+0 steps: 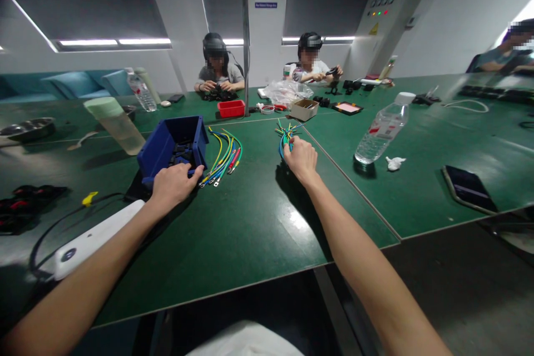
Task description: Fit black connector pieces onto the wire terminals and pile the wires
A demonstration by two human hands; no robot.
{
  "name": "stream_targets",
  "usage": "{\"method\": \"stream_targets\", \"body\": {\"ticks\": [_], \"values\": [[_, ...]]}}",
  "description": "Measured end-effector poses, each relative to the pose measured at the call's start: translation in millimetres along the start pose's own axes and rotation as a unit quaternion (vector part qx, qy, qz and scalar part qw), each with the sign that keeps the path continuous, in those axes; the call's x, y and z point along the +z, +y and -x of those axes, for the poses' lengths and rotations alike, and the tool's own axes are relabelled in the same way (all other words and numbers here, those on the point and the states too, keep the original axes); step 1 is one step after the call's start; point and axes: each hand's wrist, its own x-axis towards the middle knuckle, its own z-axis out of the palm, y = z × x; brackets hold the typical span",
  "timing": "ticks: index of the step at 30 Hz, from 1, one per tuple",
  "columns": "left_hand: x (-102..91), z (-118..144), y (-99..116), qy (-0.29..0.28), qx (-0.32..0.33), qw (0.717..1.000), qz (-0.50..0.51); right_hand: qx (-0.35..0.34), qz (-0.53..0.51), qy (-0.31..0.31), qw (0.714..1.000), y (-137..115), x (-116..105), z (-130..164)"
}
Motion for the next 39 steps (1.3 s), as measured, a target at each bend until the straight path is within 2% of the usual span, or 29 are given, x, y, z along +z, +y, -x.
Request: {"method": "stream_targets", "body": {"ticks": [7,14,21,24,28,32,35,39], "values": [[1.2,2,-1,0.049,-0.021,0.998,0.04,-0.06,0.027,-0.026,0.997,-22,11,18],[2.0,1,-3,0.097,-0.036,0.99,0.1,-0.068,0.029,-0.017,0.997,-38,14,25],[0.7,2,-3,0.157,-0.042,0.976,0.142,-0.087,0.024,0.008,0.996,-38,25,28],[0.3,3,-3,0.178,-0.043,0.971,0.154,-0.105,0.03,-0.007,0.994,-37,31,29],[-0.1,5,-2,0.195,-0.052,0.965,0.166,-0.155,0.045,-0.042,0.986,-38,36,32],[-0.5,7,1,0.21,-0.064,0.961,0.171,-0.211,0.058,-0.046,0.975,-39,38,33],[0.8,9,3,0.227,-0.046,0.956,0.18,-0.235,0.063,-0.049,0.969,-41,39,34],[6.9,11,7,0.255,0.019,0.946,0.201,-0.25,0.065,-0.047,0.965,-46,41,33]]}}
